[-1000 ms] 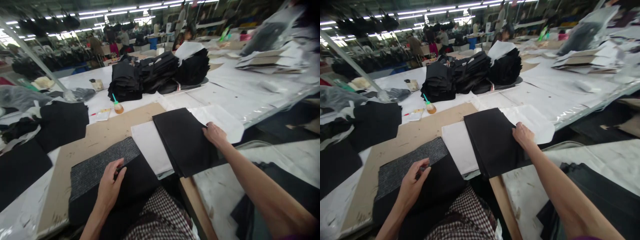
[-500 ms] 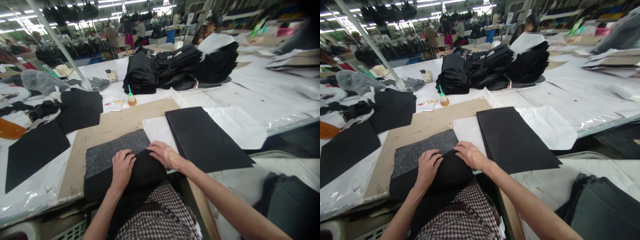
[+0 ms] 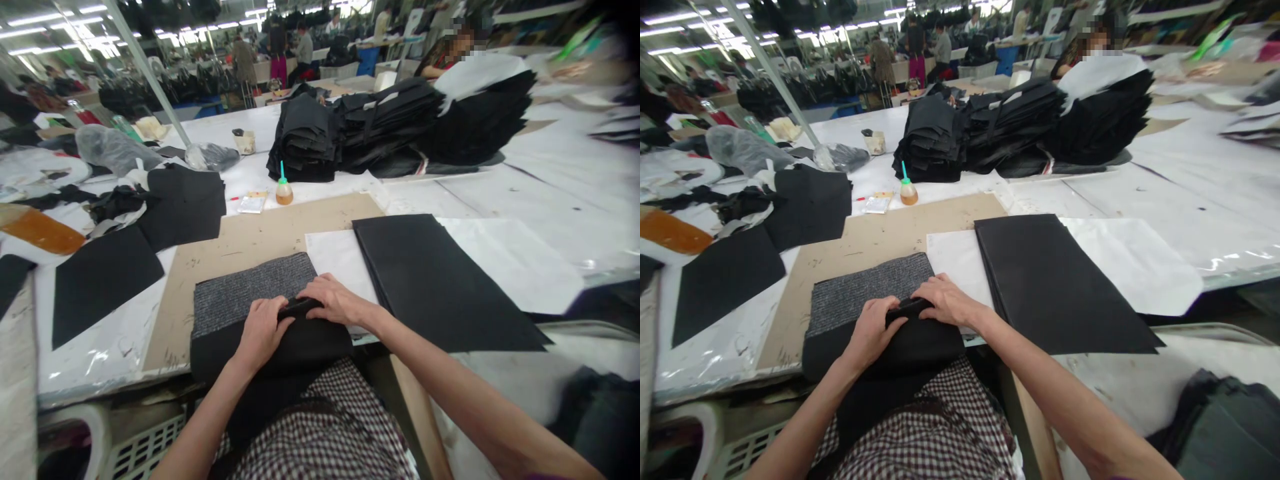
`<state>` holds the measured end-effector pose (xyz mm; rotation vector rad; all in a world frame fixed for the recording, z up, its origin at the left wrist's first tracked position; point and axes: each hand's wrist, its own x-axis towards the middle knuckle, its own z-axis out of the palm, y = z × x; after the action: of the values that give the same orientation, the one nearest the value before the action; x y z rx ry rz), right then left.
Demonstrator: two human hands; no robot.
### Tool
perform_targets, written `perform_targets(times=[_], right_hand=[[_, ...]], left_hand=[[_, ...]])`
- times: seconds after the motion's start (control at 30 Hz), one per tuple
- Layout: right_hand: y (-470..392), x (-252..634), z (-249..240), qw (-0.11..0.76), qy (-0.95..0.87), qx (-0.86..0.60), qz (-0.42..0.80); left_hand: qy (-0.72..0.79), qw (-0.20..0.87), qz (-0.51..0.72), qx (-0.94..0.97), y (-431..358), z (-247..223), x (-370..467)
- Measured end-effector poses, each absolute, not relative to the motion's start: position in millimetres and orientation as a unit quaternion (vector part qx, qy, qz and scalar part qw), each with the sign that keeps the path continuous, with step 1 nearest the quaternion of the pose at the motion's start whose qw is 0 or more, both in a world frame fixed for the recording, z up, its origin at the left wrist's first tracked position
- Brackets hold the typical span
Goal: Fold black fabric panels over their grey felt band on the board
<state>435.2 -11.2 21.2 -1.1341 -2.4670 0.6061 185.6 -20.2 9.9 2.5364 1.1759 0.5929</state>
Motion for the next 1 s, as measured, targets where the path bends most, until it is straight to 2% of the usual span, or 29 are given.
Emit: perform_targets(times=[0.23, 0.37, 0.47, 0.53, 0.6, 0.63, 0.7, 0.8, 1.0], right_hand=[[-3.4, 445.8, 3.4, 0.207, -0.844, -0.427, 0.252], [-3.2, 450.2, -4.3, 0.226, -0.837, -0.425, 0.262], [-1.6, 452.0, -5.8, 0.235, -0.837, -0.421, 0.260], [-0.4, 453.0, -5.4, 0.242, -0.838, -0.415, 0.259], [0.8, 453.9, -5.1, 0.251, -0.838, -0.408, 0.261], [1.3, 454.4, -5.0, 0.256, -0.837, -0.404, 0.264], [2.2, 455.2, -5.2, 0.264, -0.835, -0.397, 0.273], [2.8, 456.5, -4.8, 0.269, -0.834, -0.392, 0.280], [2.5, 464.0, 4.1, 0.247, -0.836, -0.410, 0.268]], left_hand=[[0.509, 0.140, 0.193, 0.827, -23.9, 4.1, 85.0], [0.531, 0.099, 0.149, 0.828, -31.0, 3.4, 17.1], [0.559, 0.023, 0.089, 0.824, -32.5, 16.7, -2.4], [0.581, -0.063, 0.079, 0.807, -30.8, 30.8, 9.2], [0.569, -0.111, 0.122, 0.805, -27.3, 43.8, 40.7], [0.548, -0.102, 0.157, 0.816, -24.8, 48.3, 62.1], [0.481, 0.002, 0.201, 0.853, -18.7, 51.0, 109.6], [0.414, 0.104, 0.198, 0.883, -7.8, 38.2, 172.0], [0.397, 0.129, 0.195, 0.887, 6.7, 0.5, 209.1]])
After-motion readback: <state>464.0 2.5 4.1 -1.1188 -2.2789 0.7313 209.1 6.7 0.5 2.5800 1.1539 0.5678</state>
